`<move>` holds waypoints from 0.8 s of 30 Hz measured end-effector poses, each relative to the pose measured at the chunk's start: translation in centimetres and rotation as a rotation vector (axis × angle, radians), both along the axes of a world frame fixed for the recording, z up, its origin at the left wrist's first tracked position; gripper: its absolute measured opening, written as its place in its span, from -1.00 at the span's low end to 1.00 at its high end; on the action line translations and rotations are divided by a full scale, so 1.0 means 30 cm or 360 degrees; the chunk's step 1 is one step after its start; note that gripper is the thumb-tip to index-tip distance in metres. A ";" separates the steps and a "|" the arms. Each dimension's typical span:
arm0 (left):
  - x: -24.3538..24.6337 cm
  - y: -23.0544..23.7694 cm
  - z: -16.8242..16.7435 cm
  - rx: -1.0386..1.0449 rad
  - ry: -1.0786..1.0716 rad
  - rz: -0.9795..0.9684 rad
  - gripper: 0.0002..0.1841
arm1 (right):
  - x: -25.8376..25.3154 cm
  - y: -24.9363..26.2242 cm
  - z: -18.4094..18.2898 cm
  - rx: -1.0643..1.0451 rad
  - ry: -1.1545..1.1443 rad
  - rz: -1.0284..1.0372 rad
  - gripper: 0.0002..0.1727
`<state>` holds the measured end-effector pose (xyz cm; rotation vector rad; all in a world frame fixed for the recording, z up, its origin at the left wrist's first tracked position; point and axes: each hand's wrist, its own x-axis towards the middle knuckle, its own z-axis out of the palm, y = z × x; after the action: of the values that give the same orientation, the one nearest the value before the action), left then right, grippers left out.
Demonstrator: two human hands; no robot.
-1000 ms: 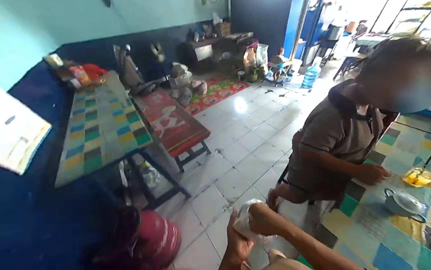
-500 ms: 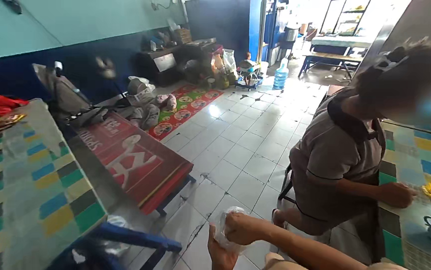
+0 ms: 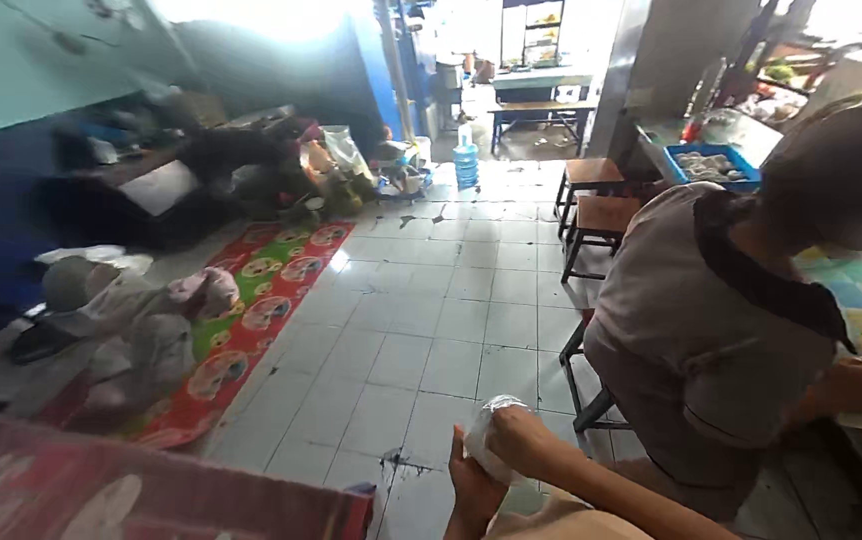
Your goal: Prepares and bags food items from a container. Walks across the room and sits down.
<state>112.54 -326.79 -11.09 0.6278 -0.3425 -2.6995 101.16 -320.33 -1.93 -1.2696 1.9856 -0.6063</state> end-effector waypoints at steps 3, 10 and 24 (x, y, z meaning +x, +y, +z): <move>-0.196 -0.165 -0.030 0.0068 0.0002 -0.0220 -0.18 | -0.161 -0.114 -0.031 -0.0034 0.0077 -0.0181 -0.57; -0.672 -0.693 -0.021 -0.0004 -0.0027 -0.0420 -0.19 | -0.650 -0.580 0.097 0.0346 0.0179 -0.0119 -0.58; -1.501 -1.641 0.018 -0.0100 -0.0288 -0.0091 -0.14 | -1.615 -1.484 -0.075 -0.0464 -0.0526 -0.0261 0.15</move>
<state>67.51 -376.01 -10.54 0.8583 -0.4970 -2.6797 52.70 -364.85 -4.17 -1.0905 1.7767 -1.1431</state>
